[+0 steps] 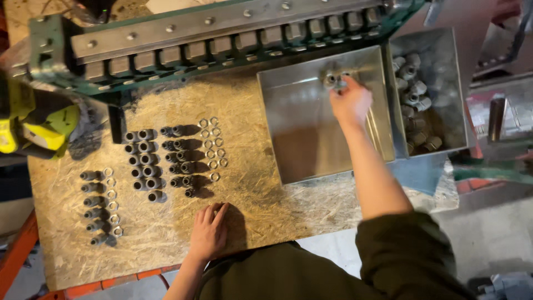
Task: The person repeatedly picks up a metal pipe fitting and a nut from a workbench, threads the nut onto the fitting by hand, and places the assembled unit into a metal bin. The process is repeated multiple times with identical components.
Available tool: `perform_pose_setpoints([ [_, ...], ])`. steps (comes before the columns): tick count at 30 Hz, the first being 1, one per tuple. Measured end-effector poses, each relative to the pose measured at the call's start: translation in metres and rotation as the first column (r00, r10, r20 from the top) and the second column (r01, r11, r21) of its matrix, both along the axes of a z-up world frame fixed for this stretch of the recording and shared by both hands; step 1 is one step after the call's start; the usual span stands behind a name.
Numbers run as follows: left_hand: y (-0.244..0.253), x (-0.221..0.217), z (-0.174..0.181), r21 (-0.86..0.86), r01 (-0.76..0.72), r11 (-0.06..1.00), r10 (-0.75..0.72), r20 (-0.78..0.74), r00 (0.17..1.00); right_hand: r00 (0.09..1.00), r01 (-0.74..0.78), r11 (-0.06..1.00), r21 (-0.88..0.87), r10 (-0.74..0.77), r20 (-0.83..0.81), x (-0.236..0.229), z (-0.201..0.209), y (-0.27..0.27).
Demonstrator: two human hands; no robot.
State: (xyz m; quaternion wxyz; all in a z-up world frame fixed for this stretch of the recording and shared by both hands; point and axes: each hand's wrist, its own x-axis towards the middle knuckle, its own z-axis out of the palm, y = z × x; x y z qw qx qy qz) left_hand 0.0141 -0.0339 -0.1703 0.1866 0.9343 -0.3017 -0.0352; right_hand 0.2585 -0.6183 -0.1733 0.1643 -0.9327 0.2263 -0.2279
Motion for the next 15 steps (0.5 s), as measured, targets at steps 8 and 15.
perform_pose_setpoints([
  [8, 0.038, -0.011, -0.052, 0.084, -0.048, 0.995, 0.045, 0.038, 0.998, 0.977, -0.087, 0.985, 0.147, 0.055, 0.208, -0.109, 0.069, 0.169],
  [15, 0.069, 0.005, -0.026, -0.087, -0.175, 0.981, 0.184, 0.113, 0.976, 0.764, -0.623, 0.743, 0.245, 0.511, 0.395, -0.174, 0.086, 0.332],
])
